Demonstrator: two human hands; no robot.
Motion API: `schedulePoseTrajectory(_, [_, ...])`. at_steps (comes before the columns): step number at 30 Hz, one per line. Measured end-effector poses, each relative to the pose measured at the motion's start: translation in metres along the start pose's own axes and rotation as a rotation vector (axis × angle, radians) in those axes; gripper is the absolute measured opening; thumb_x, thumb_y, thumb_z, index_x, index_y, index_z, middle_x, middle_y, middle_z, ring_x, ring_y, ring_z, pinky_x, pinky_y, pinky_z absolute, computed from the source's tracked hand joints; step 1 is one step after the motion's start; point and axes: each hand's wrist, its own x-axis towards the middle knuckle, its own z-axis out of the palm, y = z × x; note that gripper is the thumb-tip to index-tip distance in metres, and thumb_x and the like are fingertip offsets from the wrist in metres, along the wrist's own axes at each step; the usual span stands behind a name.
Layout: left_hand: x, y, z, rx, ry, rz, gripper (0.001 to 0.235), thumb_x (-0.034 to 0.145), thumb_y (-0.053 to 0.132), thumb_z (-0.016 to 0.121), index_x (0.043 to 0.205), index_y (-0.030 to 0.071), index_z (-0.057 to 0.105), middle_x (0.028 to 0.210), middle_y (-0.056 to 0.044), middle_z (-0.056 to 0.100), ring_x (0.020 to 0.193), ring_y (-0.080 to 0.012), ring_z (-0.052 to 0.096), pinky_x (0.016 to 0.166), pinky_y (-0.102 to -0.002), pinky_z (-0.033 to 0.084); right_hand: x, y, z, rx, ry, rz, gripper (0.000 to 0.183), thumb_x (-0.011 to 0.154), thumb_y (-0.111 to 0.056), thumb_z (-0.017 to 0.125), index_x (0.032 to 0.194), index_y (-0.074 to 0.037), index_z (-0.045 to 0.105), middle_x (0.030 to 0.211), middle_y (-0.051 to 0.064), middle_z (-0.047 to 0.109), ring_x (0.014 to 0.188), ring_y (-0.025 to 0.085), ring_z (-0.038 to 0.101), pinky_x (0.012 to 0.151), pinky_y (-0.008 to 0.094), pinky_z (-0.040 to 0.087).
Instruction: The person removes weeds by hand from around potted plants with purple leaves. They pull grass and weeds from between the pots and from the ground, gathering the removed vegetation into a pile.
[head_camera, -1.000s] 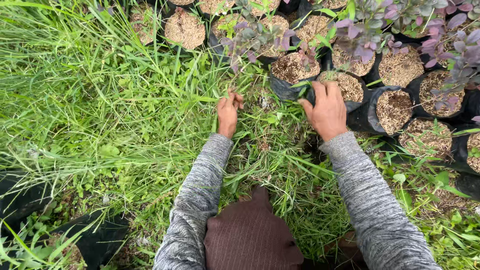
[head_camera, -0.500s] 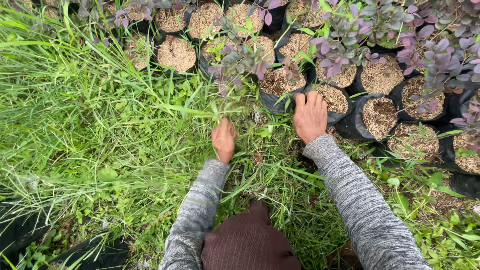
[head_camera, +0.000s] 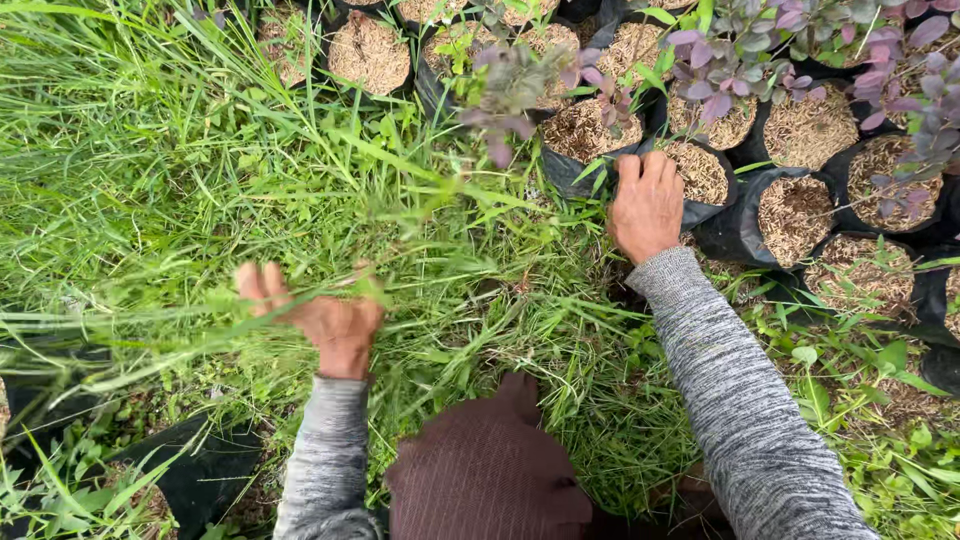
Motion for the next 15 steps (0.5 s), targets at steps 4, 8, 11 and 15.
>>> schedulePoseTrajectory(4, [-0.003,0.089,0.058,-0.345,-0.495,0.352,0.028,0.097,0.032,0.074,0.110,0.007,0.071,0.127,-0.014,0.062,0.120,-0.0271,0.055,0.105,-0.049,0.041,-0.003,0.000,0.006,-0.021,0.046,-0.024,0.030,0.085,-0.004,0.060,0.114,-0.003,0.058,0.107,0.017,0.049,0.103,0.036,0.052,0.088,0.046,0.043])
schedulePoseTrajectory(8, [-0.024,0.142,0.169,-0.285,-0.991,0.585,0.031,0.100,0.032,0.056,0.109,0.005,0.070,0.116,-0.013,0.065,0.112,-0.0314,0.063,0.102,-0.047,0.047,0.000,0.004,0.011,-0.026,0.021,0.000,0.029,0.086,-0.007,0.063,0.114,-0.003,0.058,0.108,0.018,0.048,0.103,0.036,0.051,0.086,0.047,0.042])
schedulePoseTrajectory(11, [-0.038,0.140,0.242,-0.227,-0.822,0.521,0.034,0.102,0.027,0.050,0.122,0.003,0.064,0.131,-0.020,0.061,0.120,-0.0343,0.062,0.104,-0.055,0.047,0.001,0.005,0.013,-0.006,0.029,0.015,0.034,0.080,-0.009,0.063,0.112,-0.002,0.057,0.108,0.018,0.049,0.103,0.036,0.051,0.085,0.047,0.042])
schedulePoseTrajectory(15, [-0.052,0.129,0.311,-0.004,-1.013,0.263,0.051,0.093,0.028,0.048,0.136,0.001,0.053,0.129,-0.027,0.054,0.116,-0.0408,0.059,0.081,-0.057,0.056,0.002,0.001,0.012,-0.038,0.022,0.021,0.033,0.082,-0.007,0.063,0.115,-0.004,0.057,0.107,0.017,0.048,0.102,0.035,0.051,0.085,0.046,0.042])
